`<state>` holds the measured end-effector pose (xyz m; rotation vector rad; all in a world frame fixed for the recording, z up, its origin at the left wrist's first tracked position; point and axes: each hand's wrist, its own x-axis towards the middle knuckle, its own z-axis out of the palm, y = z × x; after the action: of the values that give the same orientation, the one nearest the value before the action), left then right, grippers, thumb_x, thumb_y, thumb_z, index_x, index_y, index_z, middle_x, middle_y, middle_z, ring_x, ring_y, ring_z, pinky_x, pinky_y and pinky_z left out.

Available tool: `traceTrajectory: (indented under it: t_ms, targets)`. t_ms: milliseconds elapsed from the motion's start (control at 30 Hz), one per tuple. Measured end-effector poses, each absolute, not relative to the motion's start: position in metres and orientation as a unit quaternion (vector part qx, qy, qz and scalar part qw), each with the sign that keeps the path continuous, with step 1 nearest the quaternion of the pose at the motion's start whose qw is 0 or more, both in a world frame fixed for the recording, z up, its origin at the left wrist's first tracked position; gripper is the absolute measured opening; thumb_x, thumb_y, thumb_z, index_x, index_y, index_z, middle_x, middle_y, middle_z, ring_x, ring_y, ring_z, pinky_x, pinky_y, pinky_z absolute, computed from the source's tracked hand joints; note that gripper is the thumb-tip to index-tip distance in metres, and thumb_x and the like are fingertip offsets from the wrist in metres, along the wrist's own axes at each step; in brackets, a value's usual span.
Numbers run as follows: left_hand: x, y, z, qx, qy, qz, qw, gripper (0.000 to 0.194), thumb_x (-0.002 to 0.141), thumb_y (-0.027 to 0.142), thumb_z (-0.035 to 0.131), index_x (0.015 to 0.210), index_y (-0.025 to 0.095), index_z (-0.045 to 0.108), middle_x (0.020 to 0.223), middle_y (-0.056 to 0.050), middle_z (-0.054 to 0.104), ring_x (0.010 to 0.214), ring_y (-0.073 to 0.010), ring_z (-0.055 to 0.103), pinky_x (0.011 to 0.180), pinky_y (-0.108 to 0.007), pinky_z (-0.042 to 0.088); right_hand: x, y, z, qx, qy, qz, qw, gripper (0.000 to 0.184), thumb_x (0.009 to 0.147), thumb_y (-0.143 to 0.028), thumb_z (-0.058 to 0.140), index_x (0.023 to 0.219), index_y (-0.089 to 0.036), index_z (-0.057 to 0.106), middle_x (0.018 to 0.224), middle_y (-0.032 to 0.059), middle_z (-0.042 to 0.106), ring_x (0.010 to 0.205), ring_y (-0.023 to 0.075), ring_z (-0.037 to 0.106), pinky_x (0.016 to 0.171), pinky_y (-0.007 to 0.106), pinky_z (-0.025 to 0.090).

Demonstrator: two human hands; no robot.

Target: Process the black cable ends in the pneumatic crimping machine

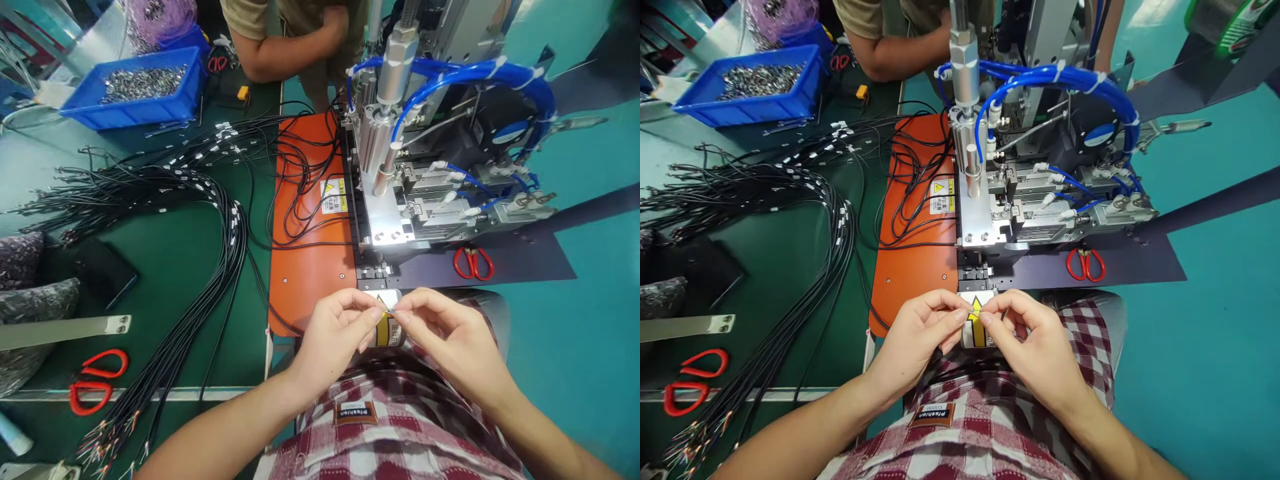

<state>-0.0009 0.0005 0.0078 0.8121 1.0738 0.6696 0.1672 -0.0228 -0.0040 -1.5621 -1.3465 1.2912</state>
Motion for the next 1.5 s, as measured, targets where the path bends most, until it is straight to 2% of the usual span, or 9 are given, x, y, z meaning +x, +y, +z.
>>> traceTrajectory:
  t_ms: [300,433,500,567,700,833,1000,1233,1500]
  targets:
    - [0.000,0.001,0.009,0.364,0.489,0.305,0.732,0.017,0.085,0.029,0.063,0.086,0.013,0.058,0.049,0.007,0.044,0.046,-0.0051,0.038,0.048,-0.018,0.028,0.162,-0.026,-0.006,-0.584,-0.432,0.588,0.357,0.019,0.087,-0.035,0.059,0.079,-0.019,0.059,0.061,-0.0039,0.046,0.050,0.0097,0.038,0.045,0.023,0.031]
    - [0.003,-0.001,0.010,0.369,0.500,0.301,0.723,0.015,0.084,0.028,0.063,0.084,0.013,0.058,0.051,0.007,0.045,0.046,-0.0051,0.038,0.046,-0.018,0.029,0.158,-0.031,-0.007,-0.555,-0.603,0.411,0.399,0.010,0.091,-0.021,0.052,0.082,-0.019,0.055,0.072,-0.0003,0.052,0.060,0.0124,0.047,0.054,0.025,0.039]
    - [0.004,-0.003,0.010,0.385,0.506,0.304,0.709,0.013,0.083,0.025,0.064,0.082,0.012,0.060,0.056,0.004,0.050,0.050,-0.0058,0.042,0.048,-0.018,0.032,0.160,-0.031,-0.004,-0.529,-0.697,0.305,0.376,0.009,0.090,-0.016,0.052,0.083,-0.019,0.054,0.075,0.0010,0.055,0.063,0.0135,0.049,0.058,0.027,0.039]
    - [0.004,-0.004,0.010,0.401,0.508,0.308,0.697,0.011,0.082,0.022,0.064,0.080,0.012,0.062,0.065,0.001,0.056,0.056,-0.0067,0.047,0.053,-0.019,0.037,0.165,-0.027,0.001,-0.522,-0.737,0.275,0.331,0.009,0.091,-0.016,0.052,0.083,-0.020,0.054,0.075,0.0014,0.055,0.063,0.0141,0.050,0.059,0.028,0.038]
    - [0.003,-0.003,0.012,0.399,0.498,0.297,0.710,0.012,0.081,0.024,0.065,0.081,0.012,0.064,0.074,-0.001,0.060,0.063,-0.0082,0.051,0.060,-0.020,0.041,0.173,-0.015,0.011,-0.547,-0.658,0.442,0.270,0.017,0.096,-0.028,0.045,0.082,-0.021,0.051,0.072,0.0002,0.052,0.061,0.0143,0.048,0.055,0.027,0.038]
    - [0.001,-0.001,0.012,0.385,0.495,0.295,0.721,0.013,0.078,0.024,0.069,0.080,0.012,0.065,0.072,-0.002,0.061,0.062,-0.0085,0.051,0.059,-0.020,0.040,0.173,-0.007,0.010,-0.543,-0.578,0.547,0.269,0.023,0.096,-0.037,0.046,0.079,-0.021,0.051,0.070,-0.0010,0.050,0.063,0.0142,0.045,0.054,0.025,0.038]
    - [0.001,0.001,0.006,0.340,0.514,0.311,0.724,0.016,0.079,0.027,0.068,0.077,0.012,0.063,0.052,0.005,0.046,0.047,-0.0043,0.036,0.046,-0.018,0.025,0.167,-0.006,0.006,-0.541,-0.537,0.568,0.309,0.021,0.094,-0.037,0.050,0.082,-0.020,0.056,0.073,-0.0008,0.053,0.064,0.0136,0.047,0.056,0.025,0.040]
    - [0.002,0.003,0.004,0.293,0.496,0.349,0.740,0.014,0.080,0.024,0.066,0.076,0.012,0.061,0.053,0.005,0.045,0.047,-0.0038,0.035,0.049,-0.019,0.025,0.161,-0.013,0.000,-0.579,-0.539,0.518,0.326,0.016,0.088,-0.031,0.056,0.081,-0.019,0.062,0.066,-0.0013,0.054,0.056,0.0129,0.045,0.051,0.025,0.038]
    - [0.001,0.003,0.005,0.283,0.494,0.331,0.752,0.013,0.080,0.023,0.065,0.075,0.012,0.059,0.060,0.004,0.049,0.046,-0.0024,0.035,0.047,-0.020,0.021,0.157,-0.012,-0.001,-0.553,-0.517,0.561,0.335,0.022,0.092,-0.036,0.052,0.078,-0.019,0.056,0.066,-0.0017,0.049,0.058,0.0125,0.044,0.051,0.024,0.038]
